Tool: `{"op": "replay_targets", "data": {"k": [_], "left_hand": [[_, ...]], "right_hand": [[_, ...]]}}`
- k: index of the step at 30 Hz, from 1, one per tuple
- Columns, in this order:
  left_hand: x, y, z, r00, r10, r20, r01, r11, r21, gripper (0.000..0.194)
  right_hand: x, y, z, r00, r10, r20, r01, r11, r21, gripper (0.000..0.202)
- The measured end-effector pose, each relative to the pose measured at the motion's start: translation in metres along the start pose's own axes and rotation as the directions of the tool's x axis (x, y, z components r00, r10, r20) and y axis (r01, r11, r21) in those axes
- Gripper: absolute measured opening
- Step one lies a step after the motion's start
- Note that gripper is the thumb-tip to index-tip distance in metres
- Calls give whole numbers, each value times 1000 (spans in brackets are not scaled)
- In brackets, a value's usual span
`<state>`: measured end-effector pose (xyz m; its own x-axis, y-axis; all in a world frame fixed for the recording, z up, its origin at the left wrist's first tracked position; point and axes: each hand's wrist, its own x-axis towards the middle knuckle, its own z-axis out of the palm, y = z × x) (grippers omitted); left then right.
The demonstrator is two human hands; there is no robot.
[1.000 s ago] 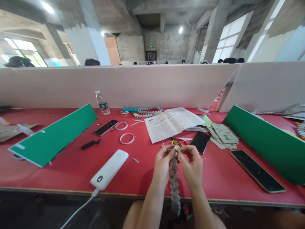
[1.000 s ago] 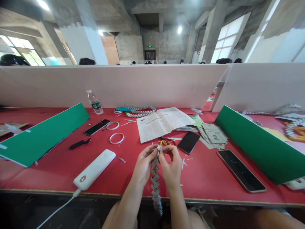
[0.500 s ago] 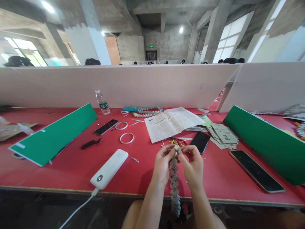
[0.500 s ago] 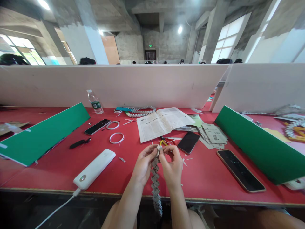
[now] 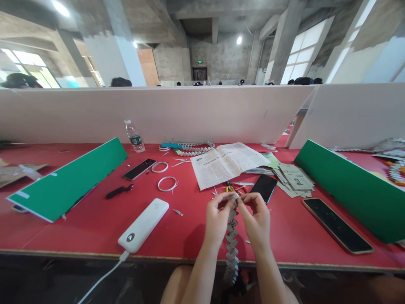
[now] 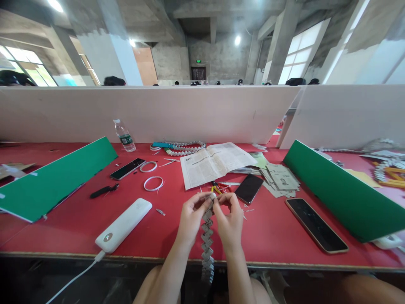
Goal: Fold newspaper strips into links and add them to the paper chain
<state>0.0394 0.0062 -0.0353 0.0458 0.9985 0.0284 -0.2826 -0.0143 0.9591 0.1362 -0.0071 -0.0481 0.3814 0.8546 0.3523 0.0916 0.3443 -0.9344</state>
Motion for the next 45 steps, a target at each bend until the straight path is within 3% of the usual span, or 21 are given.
{"op": "replay_targets", "data": {"k": [6,10,14,18,23,30,45], "left_hand": [[0,8,-9,994,95,48,-104,964,245,20],[-1,11,-15,980,169,109,-197,916,349,21],[-1,12,-17,978,176,115,-204,924,323,21],[-1,12,-17,990,121,74,-135,958,253,23],[0,14,-18,999,54,1,-54,988,144,27],[0,15,-17,999,17,-40,-17,1000,10,30],[2,12,-26,992,25,125,-55,969,241,30]], "right_hand": [[3,3,-9,991,-28,133,44,992,-115,15],[2,4,-7,994,-2,106,16,991,-134,13],[-2,3,0,1000,25,5,-25,998,-66,19],[-4,2,5,999,-14,-39,13,999,-36,19],[0,0,0,997,-33,73,32,999,15,13],[4,4,-10,972,-75,222,86,995,-41,13],[1,3,-7,972,-88,218,100,994,-46,7]]}}
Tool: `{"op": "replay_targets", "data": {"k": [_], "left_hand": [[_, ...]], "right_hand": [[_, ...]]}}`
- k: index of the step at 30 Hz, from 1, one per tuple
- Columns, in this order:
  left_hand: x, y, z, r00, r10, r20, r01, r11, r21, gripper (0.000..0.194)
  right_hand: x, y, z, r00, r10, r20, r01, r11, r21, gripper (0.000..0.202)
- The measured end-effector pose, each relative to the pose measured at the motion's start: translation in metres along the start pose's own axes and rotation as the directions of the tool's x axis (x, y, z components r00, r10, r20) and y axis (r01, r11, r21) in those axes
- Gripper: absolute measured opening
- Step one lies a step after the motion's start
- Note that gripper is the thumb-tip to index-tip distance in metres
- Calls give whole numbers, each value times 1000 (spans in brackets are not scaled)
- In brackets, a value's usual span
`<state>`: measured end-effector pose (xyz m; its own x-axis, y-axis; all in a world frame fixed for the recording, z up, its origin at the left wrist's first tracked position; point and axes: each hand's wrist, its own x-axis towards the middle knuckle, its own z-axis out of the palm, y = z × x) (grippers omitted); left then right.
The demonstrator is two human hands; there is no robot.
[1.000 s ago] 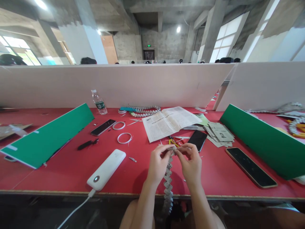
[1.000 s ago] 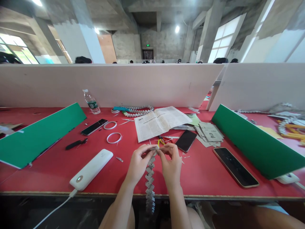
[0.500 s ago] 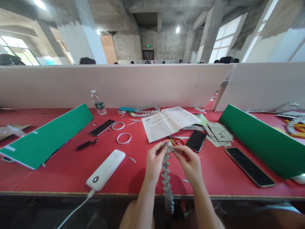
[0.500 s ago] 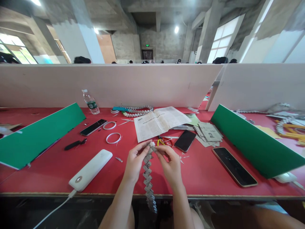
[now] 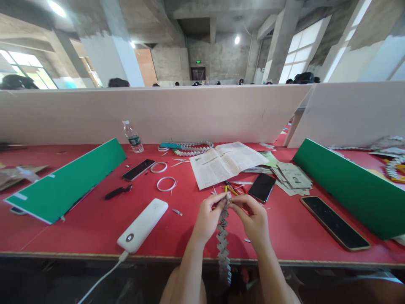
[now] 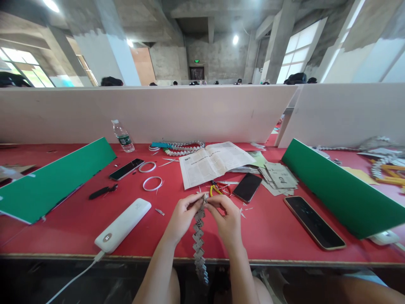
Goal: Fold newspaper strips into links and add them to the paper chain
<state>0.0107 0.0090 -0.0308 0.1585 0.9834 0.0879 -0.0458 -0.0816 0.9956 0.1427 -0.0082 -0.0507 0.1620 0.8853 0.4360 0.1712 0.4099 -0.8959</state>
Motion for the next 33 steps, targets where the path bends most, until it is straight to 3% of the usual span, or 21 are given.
{"op": "replay_targets", "data": {"k": [6,14,20,33], "left_hand": [[1,-1,2,995,-37,-94,29,996,-89,29],[2,3,-2,993,-100,-63,85,975,-205,32],[2,3,-5,990,-132,-45,123,977,-172,32],[1,-1,-4,996,-73,-50,70,996,-61,30]], "right_hand": [[1,2,0,999,-29,26,30,999,-25,14],[2,8,2,985,-42,167,48,998,-30,36],[0,9,4,979,-23,203,35,998,-56,34],[1,10,0,981,-18,192,46,989,-141,31]]}}
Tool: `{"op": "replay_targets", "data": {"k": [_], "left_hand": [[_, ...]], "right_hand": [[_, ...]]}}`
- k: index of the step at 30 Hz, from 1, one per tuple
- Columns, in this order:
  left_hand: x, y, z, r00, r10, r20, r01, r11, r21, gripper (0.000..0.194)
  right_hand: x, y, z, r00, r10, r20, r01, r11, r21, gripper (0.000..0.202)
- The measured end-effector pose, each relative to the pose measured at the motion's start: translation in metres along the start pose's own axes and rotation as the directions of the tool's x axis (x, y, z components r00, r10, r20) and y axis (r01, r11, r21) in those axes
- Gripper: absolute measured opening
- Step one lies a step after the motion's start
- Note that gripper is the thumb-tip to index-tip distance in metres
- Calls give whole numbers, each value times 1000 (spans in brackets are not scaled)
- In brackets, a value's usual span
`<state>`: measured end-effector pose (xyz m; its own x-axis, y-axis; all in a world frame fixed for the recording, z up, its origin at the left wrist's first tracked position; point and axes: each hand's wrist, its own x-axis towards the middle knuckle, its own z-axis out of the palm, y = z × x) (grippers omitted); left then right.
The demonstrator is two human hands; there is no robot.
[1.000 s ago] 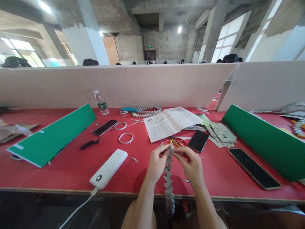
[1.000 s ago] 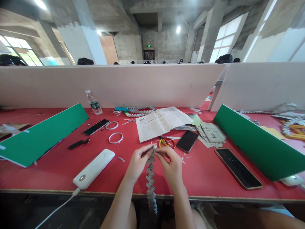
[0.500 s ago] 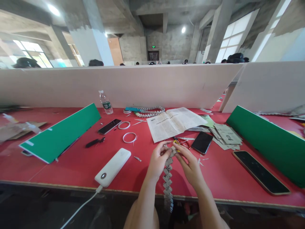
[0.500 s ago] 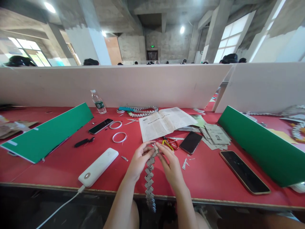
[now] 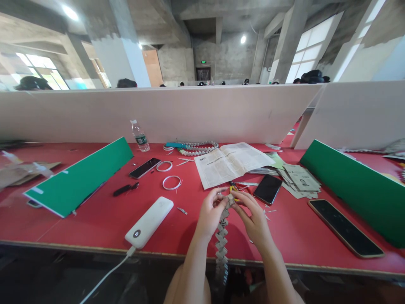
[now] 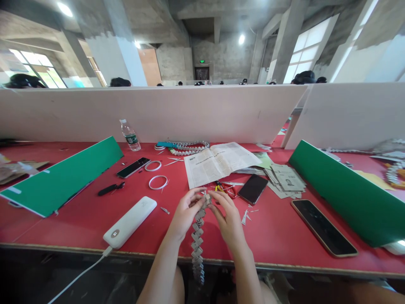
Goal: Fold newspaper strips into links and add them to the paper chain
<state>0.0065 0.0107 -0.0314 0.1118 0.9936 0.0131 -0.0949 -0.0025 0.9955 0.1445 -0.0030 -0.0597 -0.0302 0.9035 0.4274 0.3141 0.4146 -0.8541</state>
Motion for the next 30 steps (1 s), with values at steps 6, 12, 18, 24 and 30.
{"op": "replay_targets", "data": {"k": [6,12,18,24,30], "left_hand": [[0,1,3,1000,0,-13,0,1000,4,31],[-2,7,5,999,24,-22,-25,1000,-15,26],[-5,9,6,996,81,-20,-82,997,-15,22],[-7,2,14,966,258,2,-251,939,235,12],[-7,0,15,939,342,46,-334,868,367,11]], "right_hand": [[-1,1,-2,996,-62,-66,56,995,-82,28],[-1,1,-1,986,-108,-131,97,991,-89,26],[-1,-8,-1,991,-41,-125,53,995,89,26],[2,-10,-1,971,-14,-238,30,997,65,7],[1,-5,-3,967,76,-243,-23,976,215,8]]}}
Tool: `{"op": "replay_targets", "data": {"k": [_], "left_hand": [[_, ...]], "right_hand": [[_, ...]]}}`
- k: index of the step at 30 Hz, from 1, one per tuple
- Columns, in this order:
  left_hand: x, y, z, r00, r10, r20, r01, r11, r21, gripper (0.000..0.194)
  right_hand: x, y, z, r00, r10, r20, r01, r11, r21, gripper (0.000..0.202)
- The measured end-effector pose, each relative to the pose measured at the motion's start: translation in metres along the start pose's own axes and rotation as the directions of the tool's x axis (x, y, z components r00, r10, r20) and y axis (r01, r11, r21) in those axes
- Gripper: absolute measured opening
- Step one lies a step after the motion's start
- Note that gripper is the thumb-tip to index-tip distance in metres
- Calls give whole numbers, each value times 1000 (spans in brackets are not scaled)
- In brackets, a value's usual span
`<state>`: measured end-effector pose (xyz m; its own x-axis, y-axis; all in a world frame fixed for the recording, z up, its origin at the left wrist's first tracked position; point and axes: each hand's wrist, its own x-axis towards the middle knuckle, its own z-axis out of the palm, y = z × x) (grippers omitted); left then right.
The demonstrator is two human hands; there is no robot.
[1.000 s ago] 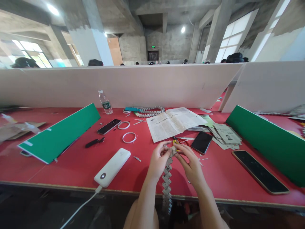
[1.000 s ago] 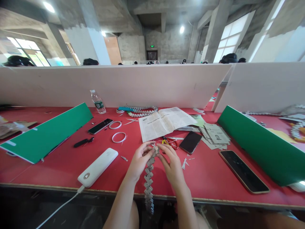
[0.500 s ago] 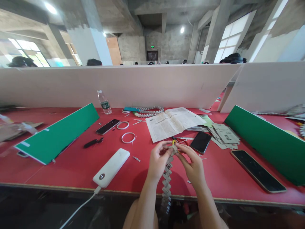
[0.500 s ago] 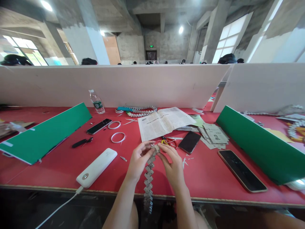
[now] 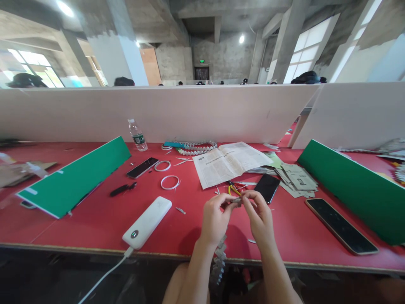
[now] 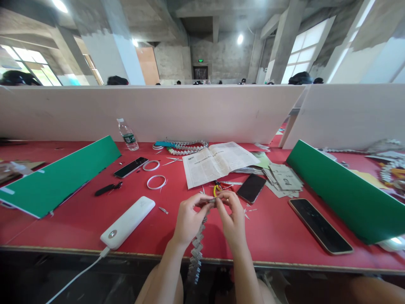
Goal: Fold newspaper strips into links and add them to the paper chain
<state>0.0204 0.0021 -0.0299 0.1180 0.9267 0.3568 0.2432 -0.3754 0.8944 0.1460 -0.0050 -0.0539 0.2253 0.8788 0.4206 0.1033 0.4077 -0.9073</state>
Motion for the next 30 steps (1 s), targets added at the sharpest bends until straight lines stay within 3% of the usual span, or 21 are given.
{"op": "replay_targets", "data": {"k": [5,13,18,25,30], "left_hand": [[-1,-3,-7,1000,-8,-8,9,999,52,11],[-2,-6,-4,986,164,27,-165,955,248,12],[-2,-10,-4,981,180,68,-192,920,341,14],[-1,-11,-6,991,122,59,-133,962,240,19],[0,-6,-7,997,72,41,-78,984,160,16]], "right_hand": [[2,-1,-10,1000,-9,-30,9,1000,-27,6],[3,-2,-15,968,-210,136,245,903,-352,10],[3,1,-18,933,-275,234,356,802,-479,9],[5,5,-17,941,-193,279,313,814,-489,9],[3,5,-16,955,-176,238,268,854,-446,12]]}}
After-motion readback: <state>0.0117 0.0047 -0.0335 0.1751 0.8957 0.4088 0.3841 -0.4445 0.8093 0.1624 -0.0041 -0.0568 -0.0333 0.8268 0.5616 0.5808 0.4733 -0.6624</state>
